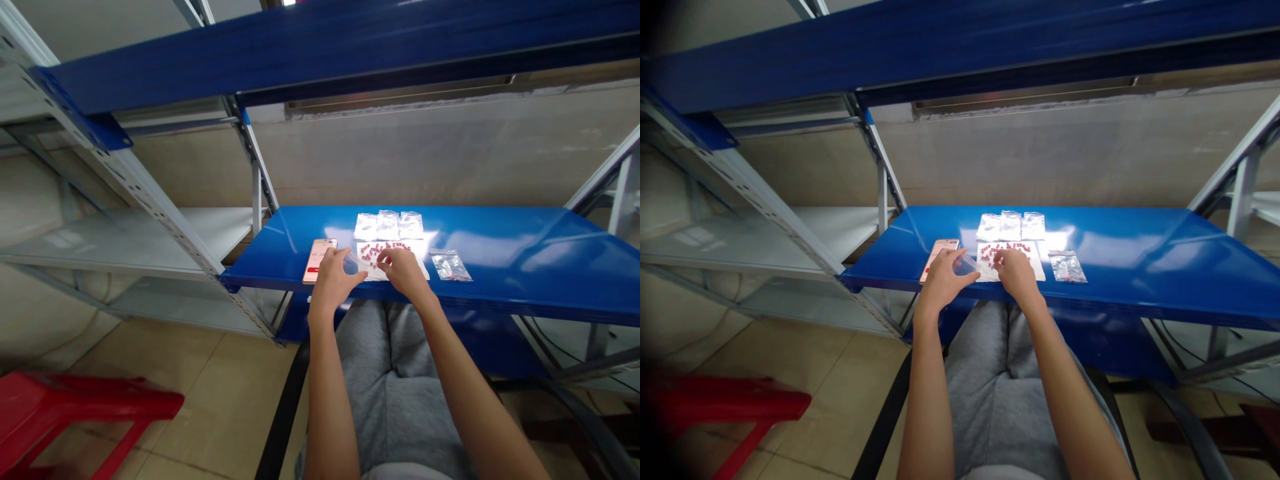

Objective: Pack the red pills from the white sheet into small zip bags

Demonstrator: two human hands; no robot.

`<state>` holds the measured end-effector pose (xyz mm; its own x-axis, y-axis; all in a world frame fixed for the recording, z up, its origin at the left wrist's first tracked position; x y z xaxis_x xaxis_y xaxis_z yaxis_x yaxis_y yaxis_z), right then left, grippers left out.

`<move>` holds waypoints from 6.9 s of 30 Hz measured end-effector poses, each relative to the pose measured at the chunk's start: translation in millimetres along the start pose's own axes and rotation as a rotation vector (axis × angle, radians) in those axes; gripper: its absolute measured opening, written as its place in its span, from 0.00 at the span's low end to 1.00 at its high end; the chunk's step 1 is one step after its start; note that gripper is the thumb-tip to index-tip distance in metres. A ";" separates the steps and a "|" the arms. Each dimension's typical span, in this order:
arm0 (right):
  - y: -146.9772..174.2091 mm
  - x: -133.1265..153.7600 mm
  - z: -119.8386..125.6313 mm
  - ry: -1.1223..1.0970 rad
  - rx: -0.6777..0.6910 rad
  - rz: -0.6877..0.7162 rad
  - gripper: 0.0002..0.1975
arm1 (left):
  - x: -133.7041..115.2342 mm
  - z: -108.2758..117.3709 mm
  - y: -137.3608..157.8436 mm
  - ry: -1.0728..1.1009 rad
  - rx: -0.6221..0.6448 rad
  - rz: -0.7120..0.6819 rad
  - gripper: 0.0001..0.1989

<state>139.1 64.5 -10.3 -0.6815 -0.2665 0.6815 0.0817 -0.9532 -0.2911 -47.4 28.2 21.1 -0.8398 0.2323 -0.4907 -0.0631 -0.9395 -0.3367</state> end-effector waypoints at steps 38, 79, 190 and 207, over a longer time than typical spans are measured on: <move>-23.6 3.4 -20.1 0.198 0.124 0.109 0.11 | -1.8 -11.3 3.9 0.020 0.174 -0.031 0.26; -19.8 -8.1 -13.2 0.193 0.109 0.211 0.10 | 1.6 -20.0 3.1 0.037 0.186 -0.030 0.28; 19.9 16.6 7.0 -0.635 0.305 0.030 0.20 | -11.3 -22.8 -1.3 0.239 0.121 -0.061 0.25; 41.2 15.2 46.9 -0.758 0.042 -0.020 0.16 | -17.3 -24.1 -7.4 0.778 0.156 0.039 0.14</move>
<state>166.1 14.5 19.6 0.0023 -0.2594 0.9658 0.1128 -0.9595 -0.2580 -19.4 37.2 12.8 -0.2291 0.2537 -0.9398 -0.1647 -0.9616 -0.2194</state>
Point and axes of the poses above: each hand's wrist, its own y-axis away from the middle knuckle, its own z-axis out of the back of the hand, x = y × z, the point moved 5 cm from there along -y, towards the middle knuckle, and after that the axes turned 13 degrees about -y, right-handed, at the moved point
